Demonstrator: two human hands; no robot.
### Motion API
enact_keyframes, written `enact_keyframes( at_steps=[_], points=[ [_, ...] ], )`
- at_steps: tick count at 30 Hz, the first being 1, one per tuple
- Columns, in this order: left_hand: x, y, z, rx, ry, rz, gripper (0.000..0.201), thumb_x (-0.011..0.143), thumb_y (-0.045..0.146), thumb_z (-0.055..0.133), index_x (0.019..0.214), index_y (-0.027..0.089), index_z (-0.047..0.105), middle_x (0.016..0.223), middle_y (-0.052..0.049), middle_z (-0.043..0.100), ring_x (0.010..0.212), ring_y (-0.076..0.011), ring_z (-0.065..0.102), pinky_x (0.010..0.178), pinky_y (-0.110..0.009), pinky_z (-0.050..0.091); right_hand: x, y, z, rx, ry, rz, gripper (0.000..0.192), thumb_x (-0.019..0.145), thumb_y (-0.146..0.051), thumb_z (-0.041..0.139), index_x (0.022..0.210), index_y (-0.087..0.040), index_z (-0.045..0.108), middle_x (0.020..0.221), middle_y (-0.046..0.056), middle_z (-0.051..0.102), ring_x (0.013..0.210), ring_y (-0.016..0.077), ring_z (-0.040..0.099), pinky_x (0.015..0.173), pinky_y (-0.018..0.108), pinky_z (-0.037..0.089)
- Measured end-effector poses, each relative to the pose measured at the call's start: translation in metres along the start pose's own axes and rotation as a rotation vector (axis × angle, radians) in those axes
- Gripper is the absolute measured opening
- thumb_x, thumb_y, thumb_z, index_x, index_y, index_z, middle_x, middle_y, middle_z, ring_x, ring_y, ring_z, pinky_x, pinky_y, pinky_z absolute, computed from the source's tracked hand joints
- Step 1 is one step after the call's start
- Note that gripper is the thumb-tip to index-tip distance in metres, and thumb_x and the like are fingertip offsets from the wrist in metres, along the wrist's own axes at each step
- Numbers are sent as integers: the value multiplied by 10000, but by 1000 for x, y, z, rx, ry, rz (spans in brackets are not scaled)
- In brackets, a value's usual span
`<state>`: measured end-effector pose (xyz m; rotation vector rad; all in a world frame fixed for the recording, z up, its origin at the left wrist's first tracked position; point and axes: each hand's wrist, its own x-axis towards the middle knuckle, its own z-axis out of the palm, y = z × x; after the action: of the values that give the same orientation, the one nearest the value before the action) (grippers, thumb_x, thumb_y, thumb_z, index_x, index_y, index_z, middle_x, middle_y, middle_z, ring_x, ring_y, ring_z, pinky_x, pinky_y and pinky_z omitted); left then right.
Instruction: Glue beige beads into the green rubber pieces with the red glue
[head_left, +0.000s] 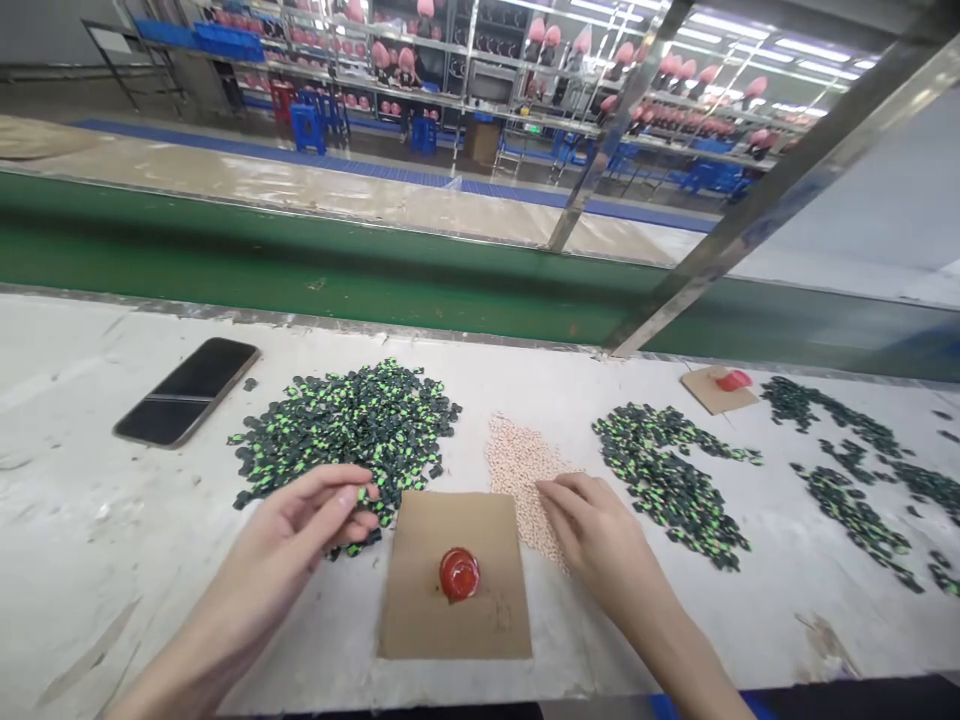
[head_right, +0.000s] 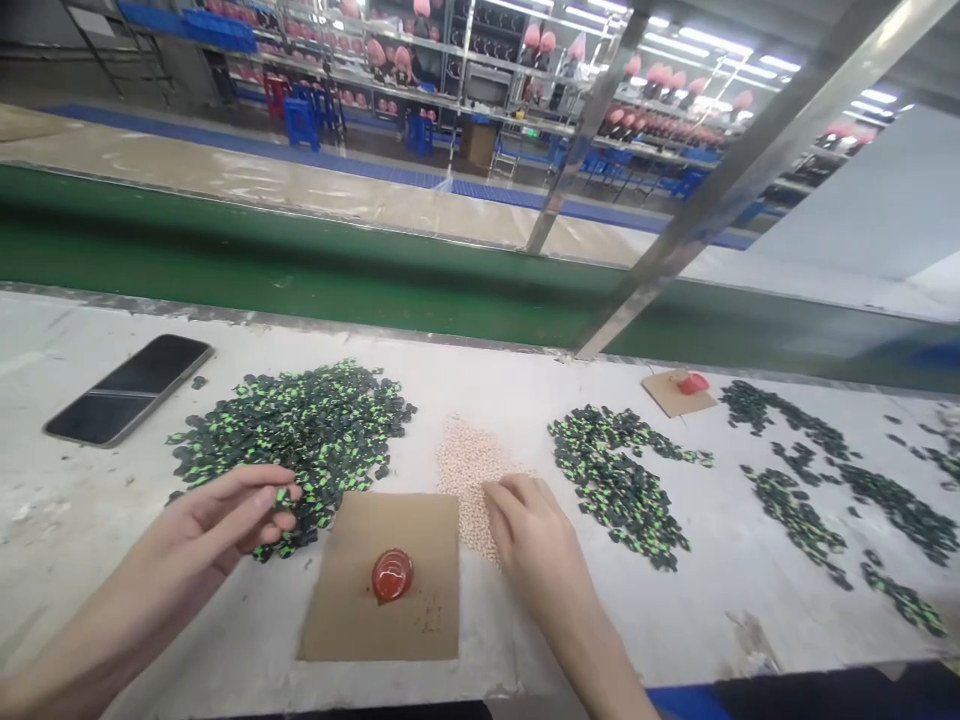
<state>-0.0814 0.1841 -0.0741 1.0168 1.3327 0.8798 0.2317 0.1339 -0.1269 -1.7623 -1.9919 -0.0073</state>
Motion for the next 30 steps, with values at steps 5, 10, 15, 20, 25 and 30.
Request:
enact_keyframes(
  at_steps=[5, 10, 15, 20, 25, 30],
  points=[
    [-13, -3, 12, -315, -140, -125, 337, 729, 499, 894, 900, 219, 815, 845, -30, 799, 772, -157, 739, 783, -232, 604, 4, 0, 3, 119, 50, 50, 286, 962, -244, 496, 843, -220, 755, 854, 125, 778, 773, 292, 721, 678, 429, 576],
    [-27, 7, 25, -244, -91, -73, 210, 739, 381, 888, 819, 209, 796, 732, -2, 765, 691, -141, 687, 709, -222, 574, 5, -6, -14, 231, 79, 177, 238, 923, -294, 558, 806, -224, 753, 846, 120, 793, 771, 297, 740, 681, 423, 589],
    [-43, 10, 52, -94, -125, 34, 56, 822, 307, 784, 805, 254, 788, 648, 25, 742, 608, -146, 677, 607, -220, 557, -12, -31, -37, 675, -3, 404, 220, 941, -413, 675, 860, -224, 755, 770, 66, 783, 675, 216, 737, 594, 303, 598],
    [-46, -8, 83, 102, -328, 436, 193, 910, 188, 641, 976, 218, 820, 814, -42, 792, 682, -163, 711, 639, -232, 562, -22, -67, -48, 1355, -182, 662, 253, 856, -439, 812, 840, -237, 662, 725, -10, 667, 657, 134, 617, 617, 235, 526],
    [-41, -13, 86, 214, -445, 647, 245, 950, 133, 575, 995, 171, 813, 845, -79, 791, 689, -167, 717, 668, -224, 569, -18, -78, -59, 1382, -357, 678, 241, 885, -406, 796, 845, -238, 627, 793, -22, 646, 743, 129, 636, 686, 229, 537],
    [-40, -1, 79, 291, -458, 657, 221, 946, 85, 592, 883, 118, 801, 778, -95, 787, 648, -168, 704, 672, -216, 572, -16, -84, -59, 1289, -321, 757, 281, 818, -450, 844, 794, -229, 671, 738, -26, 639, 698, 128, 620, 696, 233, 555]
  ],
)
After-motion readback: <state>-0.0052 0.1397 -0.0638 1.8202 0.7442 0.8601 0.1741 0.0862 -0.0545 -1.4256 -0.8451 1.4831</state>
